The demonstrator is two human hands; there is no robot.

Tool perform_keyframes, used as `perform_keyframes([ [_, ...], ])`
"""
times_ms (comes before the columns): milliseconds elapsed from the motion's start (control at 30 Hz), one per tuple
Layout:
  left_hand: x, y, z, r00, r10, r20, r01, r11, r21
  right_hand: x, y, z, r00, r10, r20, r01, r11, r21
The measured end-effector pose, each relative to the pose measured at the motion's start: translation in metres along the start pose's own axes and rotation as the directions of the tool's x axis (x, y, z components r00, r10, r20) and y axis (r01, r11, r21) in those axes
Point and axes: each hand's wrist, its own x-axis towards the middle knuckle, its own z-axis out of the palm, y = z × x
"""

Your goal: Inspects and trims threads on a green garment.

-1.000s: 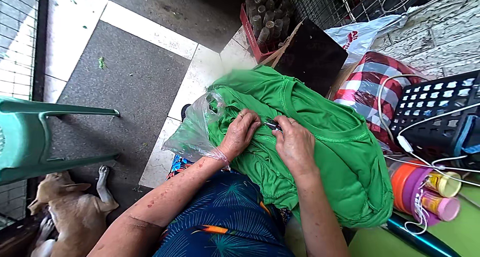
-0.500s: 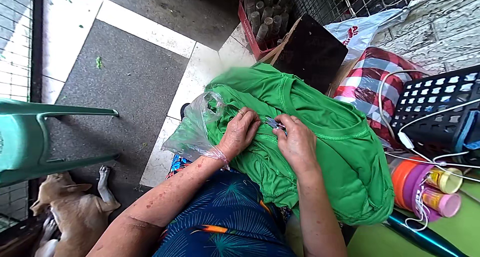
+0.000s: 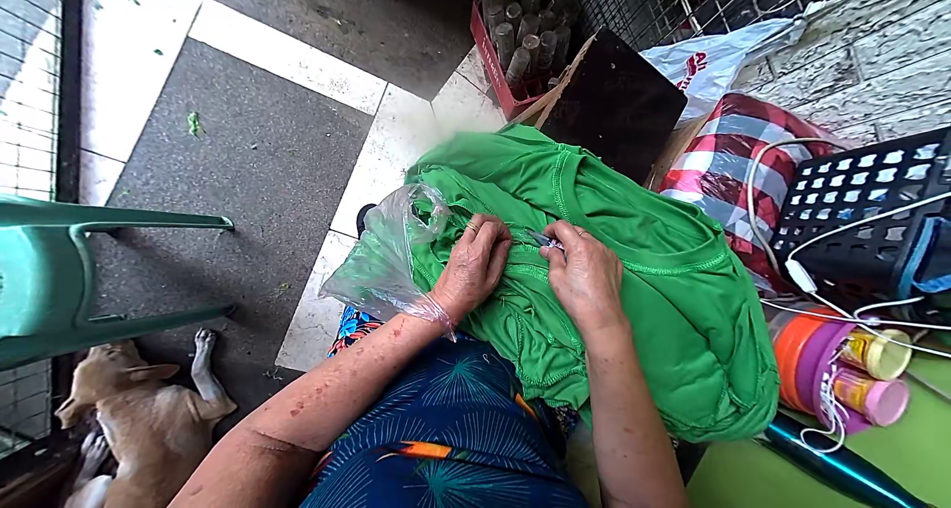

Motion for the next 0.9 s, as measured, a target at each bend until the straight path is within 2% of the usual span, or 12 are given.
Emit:
perform_keyframes([
  [100, 0.003, 0.010, -0.005, 0.989, -0.134, 0.059, 0.136, 0.990, -0.028, -0.003, 0.005, 0.006, 0.992, -0.020, -0.124, 0.034, 0.993, 0.115],
  [200, 0.010, 0.020, -0.008, 0.964, -0.243, 0.107, 0.242, 0.970, 0.018, -0.003, 0.009, 0.011, 0.977, -0.063, -0.202, 0.109, 0.968, 0.228],
  [367, 0.023, 0.031, -0.008, 0.938, -0.324, 0.126, 0.300, 0.937, 0.179, -0.004, 0.009, 0.014, 0.972, -0.076, -0.222, 0.132, 0.960, 0.248],
  [433, 0.025, 0.034, -0.012, 0.919, -0.360, 0.160, 0.329, 0.925, 0.190, -0.005, 0.009, 0.014, 0.973, -0.077, -0.219, 0.128, 0.965, 0.230],
  [600, 0.028, 0.020, -0.027, 0.853, -0.467, 0.233, 0.474, 0.880, 0.030, -0.007, 0.011, 0.014, 0.970, -0.133, -0.206, 0.175, 0.963, 0.205],
  [800, 0.027, 0.007, -0.036, 0.768, -0.511, 0.385, 0.594, 0.794, -0.130, -0.007, 0.010, 0.009, 0.971, -0.199, -0.129, 0.211, 0.973, 0.092],
  [900, 0.023, 0.004, -0.041, 0.748, -0.504, 0.432, 0.630, 0.743, -0.223, -0.006, 0.005, 0.008, 0.976, -0.193, -0.098, 0.197, 0.980, 0.026],
])
